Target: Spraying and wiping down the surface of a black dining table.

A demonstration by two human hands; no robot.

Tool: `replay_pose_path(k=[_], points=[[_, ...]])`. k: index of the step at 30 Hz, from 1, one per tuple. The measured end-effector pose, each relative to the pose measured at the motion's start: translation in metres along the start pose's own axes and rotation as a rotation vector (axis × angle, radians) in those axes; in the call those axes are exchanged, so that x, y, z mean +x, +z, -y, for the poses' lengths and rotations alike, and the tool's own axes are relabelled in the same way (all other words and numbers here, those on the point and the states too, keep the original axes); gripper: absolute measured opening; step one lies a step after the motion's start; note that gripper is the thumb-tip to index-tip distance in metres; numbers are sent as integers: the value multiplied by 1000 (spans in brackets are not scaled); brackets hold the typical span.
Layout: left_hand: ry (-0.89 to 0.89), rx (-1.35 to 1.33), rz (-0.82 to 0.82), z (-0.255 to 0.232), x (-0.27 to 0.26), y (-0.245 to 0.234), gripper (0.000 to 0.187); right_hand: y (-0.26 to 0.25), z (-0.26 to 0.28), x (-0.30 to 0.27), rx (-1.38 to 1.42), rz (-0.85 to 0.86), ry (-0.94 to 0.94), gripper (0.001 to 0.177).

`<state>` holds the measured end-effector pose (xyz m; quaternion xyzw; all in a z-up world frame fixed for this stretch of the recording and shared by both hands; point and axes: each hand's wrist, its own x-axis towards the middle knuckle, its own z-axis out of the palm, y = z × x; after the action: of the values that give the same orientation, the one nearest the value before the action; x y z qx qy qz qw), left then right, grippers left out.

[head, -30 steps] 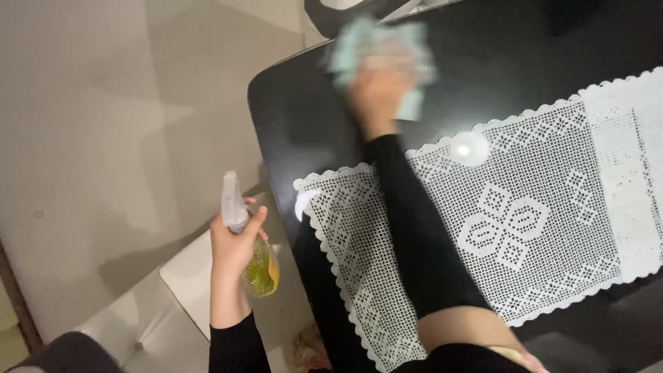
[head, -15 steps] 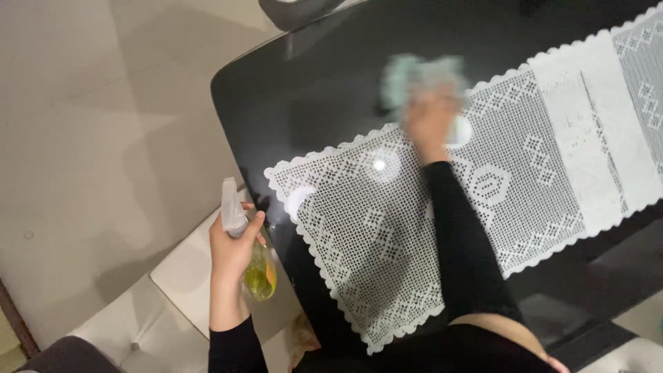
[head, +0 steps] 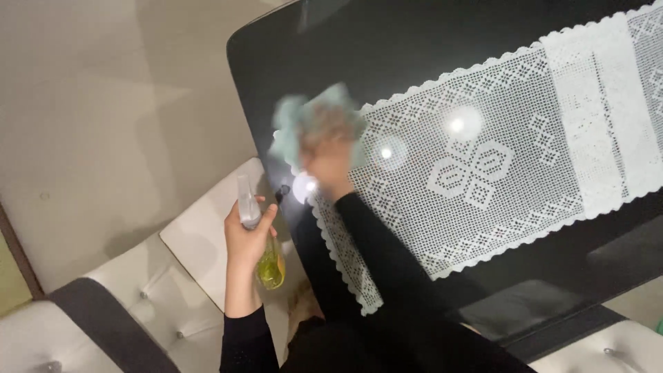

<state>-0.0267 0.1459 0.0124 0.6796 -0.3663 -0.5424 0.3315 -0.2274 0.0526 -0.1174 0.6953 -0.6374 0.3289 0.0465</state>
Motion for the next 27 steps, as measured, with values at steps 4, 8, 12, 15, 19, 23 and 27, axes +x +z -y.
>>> replay_pose_path(k=[4,8,12,15,19,23,27], points=[[16,1,25,-2,-22,11,29,-46,40,-35,34,218,-166,50],[48,19,70,-2,-43,18,26,-93,-66,-47,-60,351,-172,50],[65,24,84,-1,-59,19,25,-182,-247,-81,-202,1,132,41],[61,42,81,2,-79,10,25,-325,-134,-6,300,-64,1133,53],[43,30,46,25,-104,2,26,-237,-209,-104,-547,-150,594,45],[54,-7,60,44,-130,-8,25,-142,-107,-115,-523,205,462,45],[42,-40,105,51,-153,-10,26,-123,62,-148,-250,371,-43,31]])
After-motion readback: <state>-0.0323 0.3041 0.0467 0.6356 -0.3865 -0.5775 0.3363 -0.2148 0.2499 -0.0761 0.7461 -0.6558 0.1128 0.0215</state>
